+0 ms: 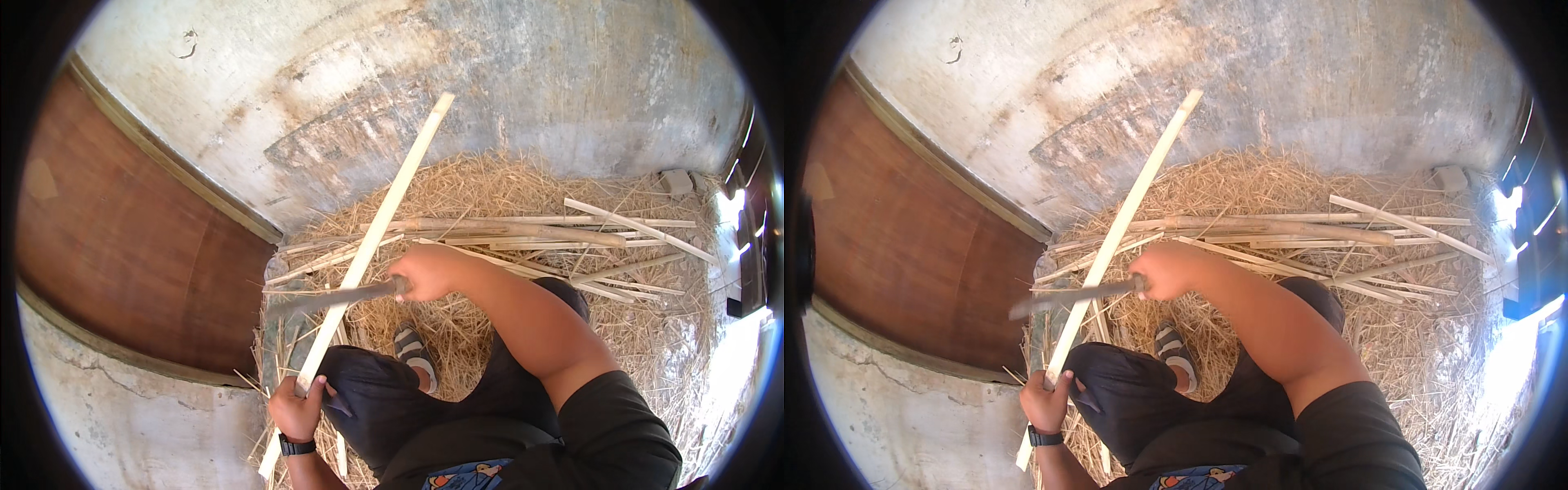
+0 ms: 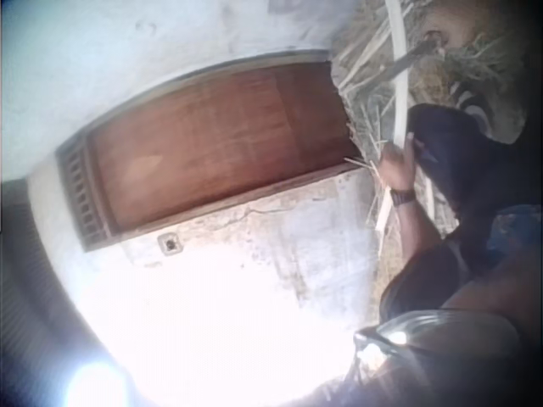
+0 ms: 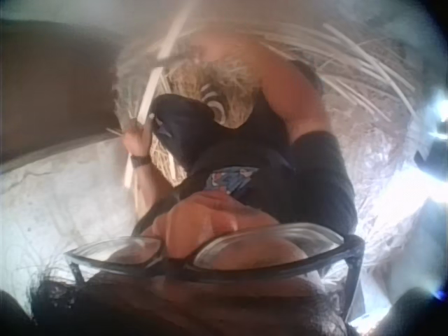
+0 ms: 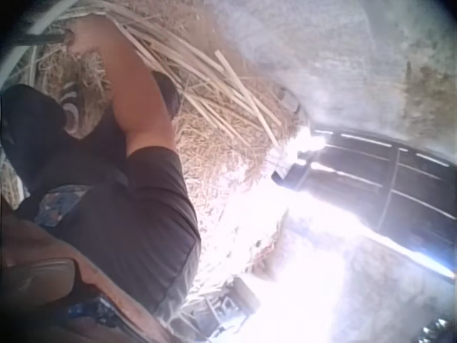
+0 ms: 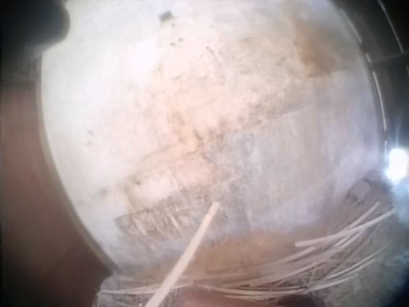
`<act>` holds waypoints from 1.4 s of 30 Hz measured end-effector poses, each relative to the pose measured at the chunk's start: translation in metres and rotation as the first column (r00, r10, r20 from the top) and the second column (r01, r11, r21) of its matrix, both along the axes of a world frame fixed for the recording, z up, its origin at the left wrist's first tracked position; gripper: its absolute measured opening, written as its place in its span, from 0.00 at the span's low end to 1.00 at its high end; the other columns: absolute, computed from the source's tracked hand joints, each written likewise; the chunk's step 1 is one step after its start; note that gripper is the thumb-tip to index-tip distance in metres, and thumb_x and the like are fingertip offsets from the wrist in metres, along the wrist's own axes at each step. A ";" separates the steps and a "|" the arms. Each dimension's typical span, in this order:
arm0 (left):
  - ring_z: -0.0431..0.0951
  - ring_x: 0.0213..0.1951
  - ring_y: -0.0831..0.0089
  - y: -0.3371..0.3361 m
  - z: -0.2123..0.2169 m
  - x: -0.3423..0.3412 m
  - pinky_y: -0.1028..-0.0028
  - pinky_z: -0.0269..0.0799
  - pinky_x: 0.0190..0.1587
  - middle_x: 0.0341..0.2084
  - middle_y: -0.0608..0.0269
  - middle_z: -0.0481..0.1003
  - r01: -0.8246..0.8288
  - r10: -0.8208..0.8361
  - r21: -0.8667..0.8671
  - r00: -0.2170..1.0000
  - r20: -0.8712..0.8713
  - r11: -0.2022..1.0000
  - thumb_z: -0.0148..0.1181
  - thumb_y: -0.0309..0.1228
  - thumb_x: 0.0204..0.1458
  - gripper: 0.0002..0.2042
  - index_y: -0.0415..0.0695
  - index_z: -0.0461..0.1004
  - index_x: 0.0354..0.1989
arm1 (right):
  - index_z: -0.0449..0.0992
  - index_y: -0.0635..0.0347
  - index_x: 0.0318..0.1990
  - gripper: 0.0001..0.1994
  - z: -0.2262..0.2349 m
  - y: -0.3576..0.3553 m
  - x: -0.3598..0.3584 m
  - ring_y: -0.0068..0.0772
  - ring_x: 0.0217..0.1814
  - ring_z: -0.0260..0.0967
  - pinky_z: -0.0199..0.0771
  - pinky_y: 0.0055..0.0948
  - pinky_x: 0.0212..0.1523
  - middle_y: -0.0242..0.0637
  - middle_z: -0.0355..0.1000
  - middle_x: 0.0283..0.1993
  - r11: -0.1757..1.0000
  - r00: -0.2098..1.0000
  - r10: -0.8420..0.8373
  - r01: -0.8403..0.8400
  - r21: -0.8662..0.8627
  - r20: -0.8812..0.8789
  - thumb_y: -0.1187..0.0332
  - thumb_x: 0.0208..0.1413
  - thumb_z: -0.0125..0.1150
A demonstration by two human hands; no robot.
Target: The person sits on a bed of straw and uses a large knife to split long bamboo strips into thinner pieces. They hold the bamboo with one hand and repeatedly strike it with the knife to separate the fibers, discarding the finished pieces onto the pile.
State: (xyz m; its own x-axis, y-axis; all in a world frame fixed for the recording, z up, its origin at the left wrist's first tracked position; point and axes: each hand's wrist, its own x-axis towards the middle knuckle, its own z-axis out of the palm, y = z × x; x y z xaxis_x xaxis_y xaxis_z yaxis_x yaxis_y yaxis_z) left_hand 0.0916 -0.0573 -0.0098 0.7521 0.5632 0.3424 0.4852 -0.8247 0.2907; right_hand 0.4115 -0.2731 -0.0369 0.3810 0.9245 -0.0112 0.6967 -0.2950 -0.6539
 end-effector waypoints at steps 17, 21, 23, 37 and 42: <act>0.59 0.15 0.74 0.013 -0.007 -0.007 0.69 0.59 0.20 0.11 0.63 0.65 0.009 0.005 -0.128 0.994 0.113 0.992 0.79 0.38 0.43 0.19 0.37 0.76 0.26 | 0.79 0.59 0.48 0.19 0.014 -0.035 0.028 0.35 0.39 0.77 0.76 0.39 0.40 0.39 0.79 0.38 0.972 0.979 -0.204 0.206 0.111 -0.029 0.56 0.56 0.69; 0.58 0.16 0.72 0.018 -0.001 -0.017 0.69 0.57 0.20 0.11 0.62 0.63 0.012 -0.012 -0.003 0.998 0.059 1.000 0.79 0.38 0.43 0.19 0.36 0.75 0.26 | 0.78 0.56 0.53 0.19 0.004 -0.054 0.060 0.37 0.39 0.78 0.77 0.40 0.41 0.39 0.80 0.39 0.773 0.760 -0.524 0.614 0.162 -0.384 0.59 0.58 0.68; 0.59 0.16 0.73 0.011 -0.003 -0.011 0.69 0.57 0.20 0.11 0.63 0.63 0.039 -0.038 -0.011 0.994 0.106 0.999 0.79 0.38 0.44 0.19 0.37 0.75 0.27 | 0.77 0.55 0.56 0.20 0.008 -0.046 0.053 0.38 0.40 0.78 0.78 0.42 0.42 0.40 0.80 0.40 0.823 0.804 -0.472 0.549 0.147 -0.361 0.60 0.58 0.69; 0.71 0.16 0.69 -0.001 0.004 0.008 0.70 0.66 0.22 0.14 0.55 0.73 0.069 -0.067 -0.012 0.995 0.078 0.998 0.79 0.38 0.43 0.18 0.36 0.78 0.29 | 0.77 0.59 0.57 0.23 -0.007 -0.035 0.050 0.36 0.41 0.79 0.79 0.41 0.44 0.40 0.81 0.39 0.887 0.882 -0.399 0.441 0.140 -0.250 0.57 0.58 0.68; 0.63 0.19 0.79 -0.013 0.017 0.017 0.72 0.62 0.22 0.14 0.66 0.68 0.071 -0.056 -0.244 0.996 0.068 0.967 0.77 0.34 0.46 0.16 0.36 0.76 0.29 | 0.80 0.59 0.51 0.19 0.029 -0.032 0.016 0.36 0.40 0.78 0.77 0.41 0.42 0.36 0.80 0.37 0.990 0.988 -0.142 0.141 0.023 0.062 0.55 0.60 0.66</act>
State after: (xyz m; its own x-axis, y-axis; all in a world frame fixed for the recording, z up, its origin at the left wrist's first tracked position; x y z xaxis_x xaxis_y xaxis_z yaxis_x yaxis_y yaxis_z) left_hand 0.1087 -0.0699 0.0068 0.7716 0.5871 0.2448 0.4095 -0.7530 0.5151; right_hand 0.4279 -0.3054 -0.0077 0.5073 0.8611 0.0334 0.6892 -0.3822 -0.6156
